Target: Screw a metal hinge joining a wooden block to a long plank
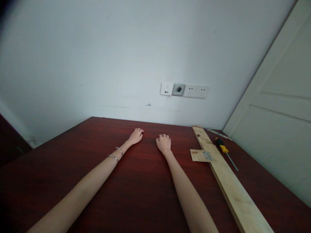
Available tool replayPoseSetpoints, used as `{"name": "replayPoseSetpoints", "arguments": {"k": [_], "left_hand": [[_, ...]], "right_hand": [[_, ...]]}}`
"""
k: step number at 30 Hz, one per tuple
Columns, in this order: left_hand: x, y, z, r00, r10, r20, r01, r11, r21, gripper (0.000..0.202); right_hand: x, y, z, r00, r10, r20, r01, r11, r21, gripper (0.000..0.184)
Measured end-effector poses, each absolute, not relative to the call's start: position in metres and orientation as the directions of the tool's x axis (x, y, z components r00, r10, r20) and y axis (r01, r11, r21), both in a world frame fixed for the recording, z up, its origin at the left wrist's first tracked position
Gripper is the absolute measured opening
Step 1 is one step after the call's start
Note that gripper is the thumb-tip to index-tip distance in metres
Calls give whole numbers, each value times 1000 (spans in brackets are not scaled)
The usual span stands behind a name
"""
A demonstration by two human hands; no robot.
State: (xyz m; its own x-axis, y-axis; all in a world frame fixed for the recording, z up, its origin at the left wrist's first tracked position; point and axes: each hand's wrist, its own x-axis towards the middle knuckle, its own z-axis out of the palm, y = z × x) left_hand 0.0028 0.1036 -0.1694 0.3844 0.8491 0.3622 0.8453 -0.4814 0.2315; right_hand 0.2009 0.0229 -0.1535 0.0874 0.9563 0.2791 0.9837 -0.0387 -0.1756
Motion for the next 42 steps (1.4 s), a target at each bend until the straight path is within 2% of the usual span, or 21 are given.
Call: {"name": "replayPoseSetpoints", "arguments": {"k": [42], "left_hand": [[1,104,-168,388,850,357,846,-482,227,30]], "right_hand": [[201,22,-153,86,957,278,982,-34,-185,37]]}}
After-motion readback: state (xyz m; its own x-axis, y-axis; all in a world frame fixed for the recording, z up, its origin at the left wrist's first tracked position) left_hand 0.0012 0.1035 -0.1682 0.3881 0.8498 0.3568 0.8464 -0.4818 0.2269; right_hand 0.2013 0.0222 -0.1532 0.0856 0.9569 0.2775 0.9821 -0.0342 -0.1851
